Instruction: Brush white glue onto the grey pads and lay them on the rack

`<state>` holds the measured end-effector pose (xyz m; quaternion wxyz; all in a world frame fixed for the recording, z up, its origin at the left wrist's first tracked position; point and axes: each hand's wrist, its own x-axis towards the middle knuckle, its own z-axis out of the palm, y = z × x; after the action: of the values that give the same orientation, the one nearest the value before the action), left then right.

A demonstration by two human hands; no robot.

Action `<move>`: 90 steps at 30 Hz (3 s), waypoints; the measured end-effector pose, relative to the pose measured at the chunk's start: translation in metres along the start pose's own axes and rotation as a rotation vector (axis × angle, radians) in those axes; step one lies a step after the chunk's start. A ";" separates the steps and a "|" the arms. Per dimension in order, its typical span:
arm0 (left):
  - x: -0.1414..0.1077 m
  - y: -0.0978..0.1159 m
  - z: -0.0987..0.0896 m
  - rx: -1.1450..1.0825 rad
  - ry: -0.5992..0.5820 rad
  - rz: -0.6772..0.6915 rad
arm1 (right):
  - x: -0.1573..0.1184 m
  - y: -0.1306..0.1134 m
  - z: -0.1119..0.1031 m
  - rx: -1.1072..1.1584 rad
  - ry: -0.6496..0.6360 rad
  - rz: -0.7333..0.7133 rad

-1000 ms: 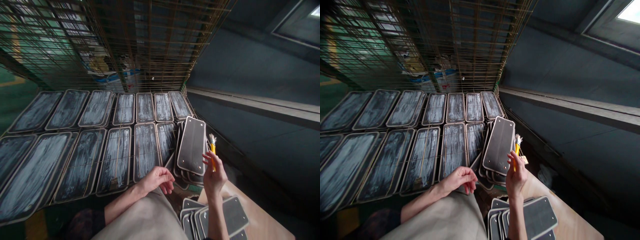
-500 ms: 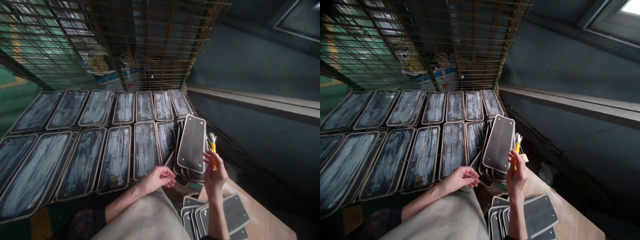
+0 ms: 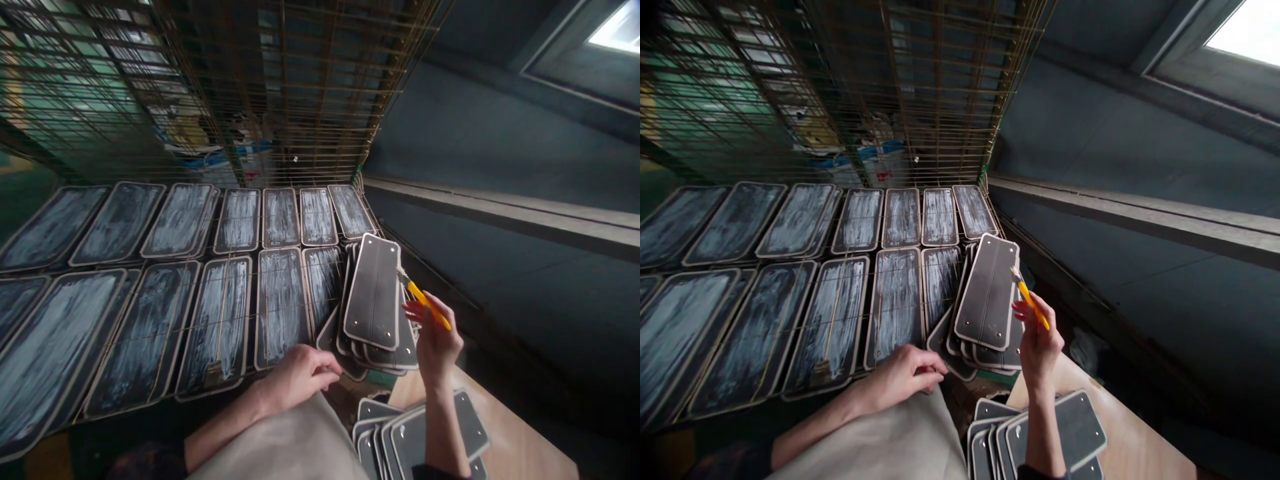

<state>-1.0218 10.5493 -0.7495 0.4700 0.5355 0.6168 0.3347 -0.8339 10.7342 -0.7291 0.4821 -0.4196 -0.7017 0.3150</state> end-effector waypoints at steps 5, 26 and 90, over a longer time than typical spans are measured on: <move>0.029 -0.008 0.003 -0.315 0.169 -0.129 | 0.028 0.008 -0.004 0.017 -0.091 -0.020; 0.092 -0.011 0.007 -0.381 0.064 -0.331 | 0.101 0.047 0.021 -0.360 -0.429 -0.239; 0.078 -0.007 0.019 -0.722 0.107 -0.260 | 0.045 0.009 0.007 0.281 -0.526 0.497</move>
<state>-1.0051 10.6224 -0.7793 0.6338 0.2349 0.5457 0.4953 -0.8464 10.7785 -0.7208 0.2473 -0.4116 -0.6284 0.6120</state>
